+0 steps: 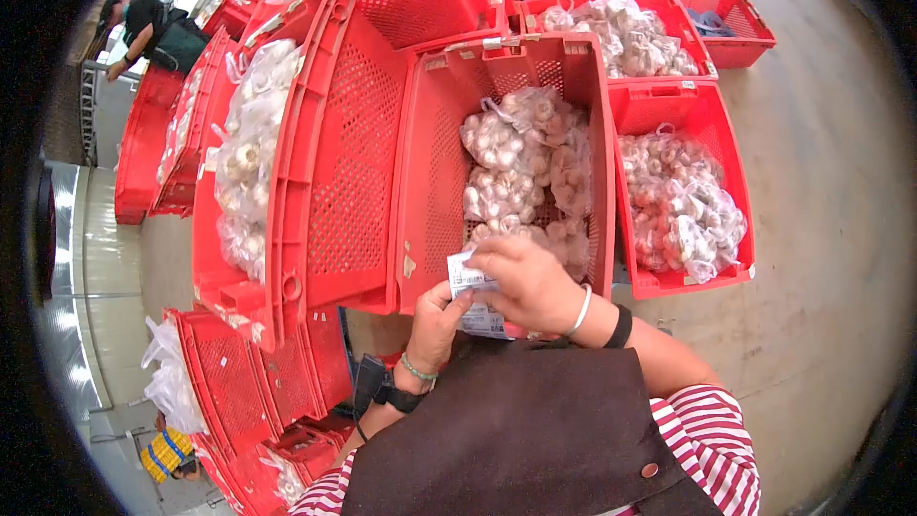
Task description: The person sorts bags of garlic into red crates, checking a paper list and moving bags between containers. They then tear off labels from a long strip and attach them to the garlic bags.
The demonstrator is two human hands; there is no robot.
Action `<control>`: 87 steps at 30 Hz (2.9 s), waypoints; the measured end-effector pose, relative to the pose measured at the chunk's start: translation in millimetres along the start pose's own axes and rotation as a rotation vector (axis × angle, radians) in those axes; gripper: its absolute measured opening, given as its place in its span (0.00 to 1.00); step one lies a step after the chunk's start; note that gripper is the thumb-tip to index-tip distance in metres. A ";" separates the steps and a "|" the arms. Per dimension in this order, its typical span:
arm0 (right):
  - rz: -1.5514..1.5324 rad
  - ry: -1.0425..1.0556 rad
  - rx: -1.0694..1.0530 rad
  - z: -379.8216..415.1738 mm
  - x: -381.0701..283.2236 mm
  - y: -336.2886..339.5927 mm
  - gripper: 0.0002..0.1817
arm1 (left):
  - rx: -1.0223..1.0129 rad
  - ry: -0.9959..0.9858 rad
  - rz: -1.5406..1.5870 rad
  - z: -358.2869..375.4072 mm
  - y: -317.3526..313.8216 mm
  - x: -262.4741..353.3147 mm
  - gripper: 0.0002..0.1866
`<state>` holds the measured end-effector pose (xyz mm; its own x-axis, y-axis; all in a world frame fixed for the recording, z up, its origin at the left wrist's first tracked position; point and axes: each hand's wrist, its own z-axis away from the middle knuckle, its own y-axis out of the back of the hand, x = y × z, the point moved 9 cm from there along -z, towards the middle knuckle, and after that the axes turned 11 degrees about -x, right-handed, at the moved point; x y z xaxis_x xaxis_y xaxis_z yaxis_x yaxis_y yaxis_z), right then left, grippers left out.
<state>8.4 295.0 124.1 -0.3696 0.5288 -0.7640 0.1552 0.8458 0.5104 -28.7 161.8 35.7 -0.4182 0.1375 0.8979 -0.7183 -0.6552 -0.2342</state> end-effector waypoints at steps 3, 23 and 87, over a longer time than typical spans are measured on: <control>0.002 -0.025 -0.096 -11.5 16.8 -26.0 0.17 | -0.090 0.001 -0.166 -12.2 20.2 -9.8 0.11; 0.398 -0.725 0.759 -44.5 406.5 39.4 0.07 | -0.172 0.464 0.095 -35.9 127.1 -78.8 0.13; 0.262 -0.736 0.537 -34.1 379.2 -86.7 0.08 | -0.238 0.430 -0.064 3.0 128.7 -78.0 0.13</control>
<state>-176.5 419.8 -196.4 0.3786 0.4629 -0.8015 0.6196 0.5166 0.5910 -86.9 64.5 -63.4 -0.5245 0.4990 0.6899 -0.8362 -0.4544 -0.3071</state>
